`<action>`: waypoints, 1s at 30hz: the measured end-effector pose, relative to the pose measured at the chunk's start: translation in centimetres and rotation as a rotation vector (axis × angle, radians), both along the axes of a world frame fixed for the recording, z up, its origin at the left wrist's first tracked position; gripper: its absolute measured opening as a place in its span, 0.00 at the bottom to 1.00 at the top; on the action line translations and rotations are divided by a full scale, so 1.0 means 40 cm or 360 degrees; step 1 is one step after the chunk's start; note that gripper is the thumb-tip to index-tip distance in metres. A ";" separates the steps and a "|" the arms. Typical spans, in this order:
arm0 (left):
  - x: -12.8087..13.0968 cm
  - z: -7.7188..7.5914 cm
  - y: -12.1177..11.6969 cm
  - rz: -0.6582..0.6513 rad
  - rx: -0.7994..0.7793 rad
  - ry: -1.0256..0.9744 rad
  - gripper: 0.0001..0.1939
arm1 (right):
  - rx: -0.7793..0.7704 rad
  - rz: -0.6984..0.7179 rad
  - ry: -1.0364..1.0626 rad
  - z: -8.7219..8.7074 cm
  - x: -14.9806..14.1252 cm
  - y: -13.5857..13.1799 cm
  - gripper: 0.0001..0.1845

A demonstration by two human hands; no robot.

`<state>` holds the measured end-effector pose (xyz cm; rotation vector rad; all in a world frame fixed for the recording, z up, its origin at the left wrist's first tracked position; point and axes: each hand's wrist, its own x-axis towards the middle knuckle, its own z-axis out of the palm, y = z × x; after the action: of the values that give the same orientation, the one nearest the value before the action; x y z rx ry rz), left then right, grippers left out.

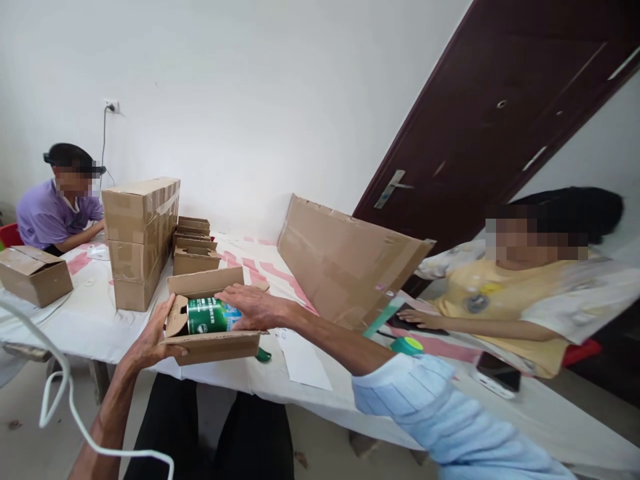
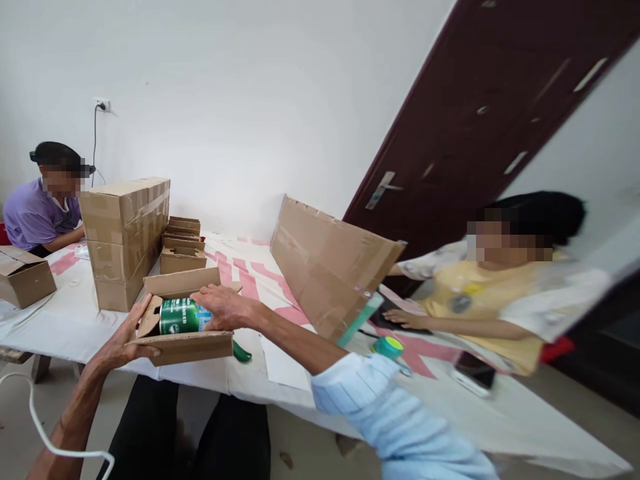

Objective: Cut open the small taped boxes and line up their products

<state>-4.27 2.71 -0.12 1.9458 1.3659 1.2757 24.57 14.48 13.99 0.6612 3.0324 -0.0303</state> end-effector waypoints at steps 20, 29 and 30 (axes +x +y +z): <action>-0.066 0.099 -0.005 0.0068 -0.0118 -0.0167 0.40 | 0.0757 0.0203 0.0353 0.075 0.073 -0.057 0.35; 0.056 0.225 0.014 0.0012 -0.0041 -0.0540 0.48 | 0.0589 0.0088 0.1130 0.057 0.010 -0.050 0.25; 0.071 0.217 0.028 0.0033 0.0015 -0.0647 0.50 | 0.0411 -0.0057 0.1361 0.040 -0.002 -0.044 0.28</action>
<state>-1.45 3.81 8.58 1.5652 1.1752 1.5826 24.48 12.72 15.60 0.9102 3.8879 0.1089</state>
